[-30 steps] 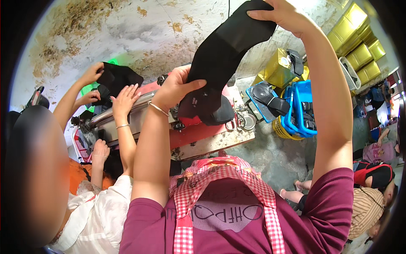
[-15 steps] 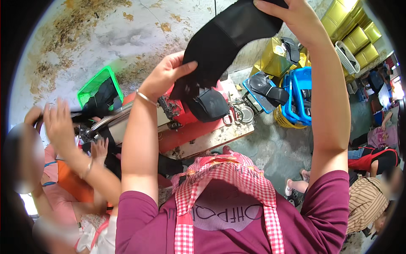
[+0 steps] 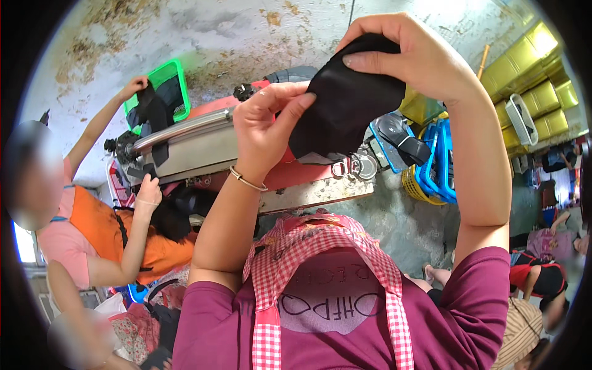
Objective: Manually feeding and trimming black fabric/leather components on an industrial shoe manufacturing machine.
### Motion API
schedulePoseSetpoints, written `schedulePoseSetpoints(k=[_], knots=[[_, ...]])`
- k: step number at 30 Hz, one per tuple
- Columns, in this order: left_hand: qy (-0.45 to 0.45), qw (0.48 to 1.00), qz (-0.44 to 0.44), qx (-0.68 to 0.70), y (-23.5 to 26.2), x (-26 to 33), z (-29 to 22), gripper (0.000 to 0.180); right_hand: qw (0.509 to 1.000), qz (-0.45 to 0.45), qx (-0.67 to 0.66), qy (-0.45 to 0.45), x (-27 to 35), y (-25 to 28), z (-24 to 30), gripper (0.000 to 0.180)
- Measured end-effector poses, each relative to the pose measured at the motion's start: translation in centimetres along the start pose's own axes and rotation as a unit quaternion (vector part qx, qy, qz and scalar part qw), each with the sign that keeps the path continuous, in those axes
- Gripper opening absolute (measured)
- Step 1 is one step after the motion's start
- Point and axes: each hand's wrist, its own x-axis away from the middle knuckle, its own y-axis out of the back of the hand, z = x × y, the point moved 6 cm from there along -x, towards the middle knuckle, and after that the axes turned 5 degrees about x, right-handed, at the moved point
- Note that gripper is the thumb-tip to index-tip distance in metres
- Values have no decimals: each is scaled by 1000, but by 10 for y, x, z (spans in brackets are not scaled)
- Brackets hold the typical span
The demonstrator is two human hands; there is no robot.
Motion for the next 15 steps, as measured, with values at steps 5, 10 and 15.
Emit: schedulePoseSetpoints(k=[5,10,15], knots=[[-112,981,-8,-158,18,4,-15,54,996,27,-25,-87,-28,3,2,25],[-23,977,-50,-205,37,35,9,62,994,1,-111,-4,-46,1,13,24],[-63,954,-125,-265,50,46,21,58,995,-8,-94,27,-59,6,24,22]])
